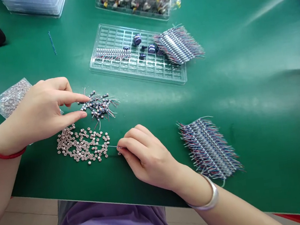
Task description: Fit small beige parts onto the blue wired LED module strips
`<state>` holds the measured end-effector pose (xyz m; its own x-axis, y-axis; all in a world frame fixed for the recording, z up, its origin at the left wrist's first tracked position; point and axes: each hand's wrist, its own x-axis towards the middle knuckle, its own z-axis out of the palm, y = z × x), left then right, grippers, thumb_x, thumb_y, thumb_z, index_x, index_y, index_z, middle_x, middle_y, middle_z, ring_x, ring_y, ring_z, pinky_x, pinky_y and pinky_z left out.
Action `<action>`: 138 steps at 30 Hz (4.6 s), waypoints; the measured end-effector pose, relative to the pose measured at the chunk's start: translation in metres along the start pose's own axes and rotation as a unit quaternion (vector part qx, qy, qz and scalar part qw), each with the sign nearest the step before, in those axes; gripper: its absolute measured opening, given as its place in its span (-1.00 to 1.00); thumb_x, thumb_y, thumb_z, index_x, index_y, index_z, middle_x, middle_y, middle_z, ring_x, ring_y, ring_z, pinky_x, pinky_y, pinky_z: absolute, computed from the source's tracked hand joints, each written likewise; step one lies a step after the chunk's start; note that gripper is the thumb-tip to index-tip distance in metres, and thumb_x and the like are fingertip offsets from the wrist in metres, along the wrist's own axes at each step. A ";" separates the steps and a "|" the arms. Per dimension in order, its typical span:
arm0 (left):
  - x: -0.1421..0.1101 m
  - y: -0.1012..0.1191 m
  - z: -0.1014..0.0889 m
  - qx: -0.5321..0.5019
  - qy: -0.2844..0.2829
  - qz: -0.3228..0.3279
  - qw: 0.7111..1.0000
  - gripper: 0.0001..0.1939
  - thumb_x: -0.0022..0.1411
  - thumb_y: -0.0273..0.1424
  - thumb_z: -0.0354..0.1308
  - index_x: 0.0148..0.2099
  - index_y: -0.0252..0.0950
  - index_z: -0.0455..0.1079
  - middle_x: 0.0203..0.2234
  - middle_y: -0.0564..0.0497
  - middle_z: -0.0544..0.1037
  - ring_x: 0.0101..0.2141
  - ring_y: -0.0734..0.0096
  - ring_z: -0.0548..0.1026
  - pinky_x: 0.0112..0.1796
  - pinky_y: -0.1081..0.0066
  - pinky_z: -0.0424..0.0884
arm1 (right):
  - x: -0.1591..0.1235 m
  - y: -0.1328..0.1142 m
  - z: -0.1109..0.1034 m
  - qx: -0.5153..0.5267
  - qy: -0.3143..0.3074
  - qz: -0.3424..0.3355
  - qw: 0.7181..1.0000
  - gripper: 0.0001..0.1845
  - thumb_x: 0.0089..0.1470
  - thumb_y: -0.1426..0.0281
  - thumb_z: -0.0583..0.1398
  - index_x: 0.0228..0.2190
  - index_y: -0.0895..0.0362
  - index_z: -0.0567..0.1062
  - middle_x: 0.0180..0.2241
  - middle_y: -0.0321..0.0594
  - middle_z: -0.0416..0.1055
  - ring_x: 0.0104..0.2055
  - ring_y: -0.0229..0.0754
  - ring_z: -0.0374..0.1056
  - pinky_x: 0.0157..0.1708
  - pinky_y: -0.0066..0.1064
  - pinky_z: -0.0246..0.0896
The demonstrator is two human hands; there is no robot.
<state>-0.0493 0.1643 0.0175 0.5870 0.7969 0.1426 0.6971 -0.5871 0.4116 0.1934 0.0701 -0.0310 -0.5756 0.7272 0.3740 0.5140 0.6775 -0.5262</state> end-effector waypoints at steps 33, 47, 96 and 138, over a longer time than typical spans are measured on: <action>-0.018 0.056 0.027 -0.307 -0.079 0.012 0.948 -0.94 0.20 -0.43 0.24 -0.28 -0.31 0.53 -0.48 0.04 0.55 -0.44 0.50 0.47 -0.38 0.51 0.34 | 0.013 -0.006 -0.022 0.364 0.063 0.245 0.896 -0.77 0.09 0.20 0.30 -0.45 0.10 0.53 -0.50 -0.25 0.48 -0.45 -0.21 0.40 -0.46 -0.45 0.35; -0.024 0.059 0.025 -0.268 -0.031 0.047 0.962 -0.96 0.18 -0.48 0.23 -0.34 -0.30 0.50 -0.48 0.05 0.55 -0.44 0.48 0.44 -0.36 0.48 0.35 | 0.010 -0.002 -0.018 0.288 0.110 0.071 0.949 -0.78 0.12 0.61 0.22 -0.34 0.05 0.57 -0.46 -0.24 0.48 -0.44 -0.22 0.39 -0.47 -0.42 0.37; -0.028 0.063 0.059 0.000 -0.039 0.106 0.994 -0.81 0.21 -0.31 0.25 -0.41 -0.27 0.47 -0.49 0.06 0.40 -0.43 0.39 0.25 -0.36 0.32 0.04 | -0.003 -0.005 -0.022 0.256 0.032 0.352 0.900 -0.62 0.13 0.04 0.19 -0.47 0.09 0.40 -0.55 -0.32 0.31 -0.50 -0.22 0.26 -0.52 -0.42 0.22; -0.030 0.059 0.052 0.065 -0.080 0.175 0.979 -0.68 0.19 -0.13 0.25 -0.07 -0.16 0.52 -0.42 0.05 0.36 -0.39 0.36 0.28 -0.35 0.33 0.07 | -0.013 -0.005 -0.010 0.188 0.062 0.306 0.931 -0.84 0.19 0.37 0.17 -0.44 0.08 0.37 -0.51 -0.34 0.28 -0.49 -0.26 0.23 -0.51 -0.44 0.18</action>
<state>-0.0045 0.0983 -0.0090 0.8491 0.5172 0.1074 0.4818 -0.8417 0.2440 0.2046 0.0584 -0.0258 -0.1582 0.9873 -0.0118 0.4501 0.0615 -0.8908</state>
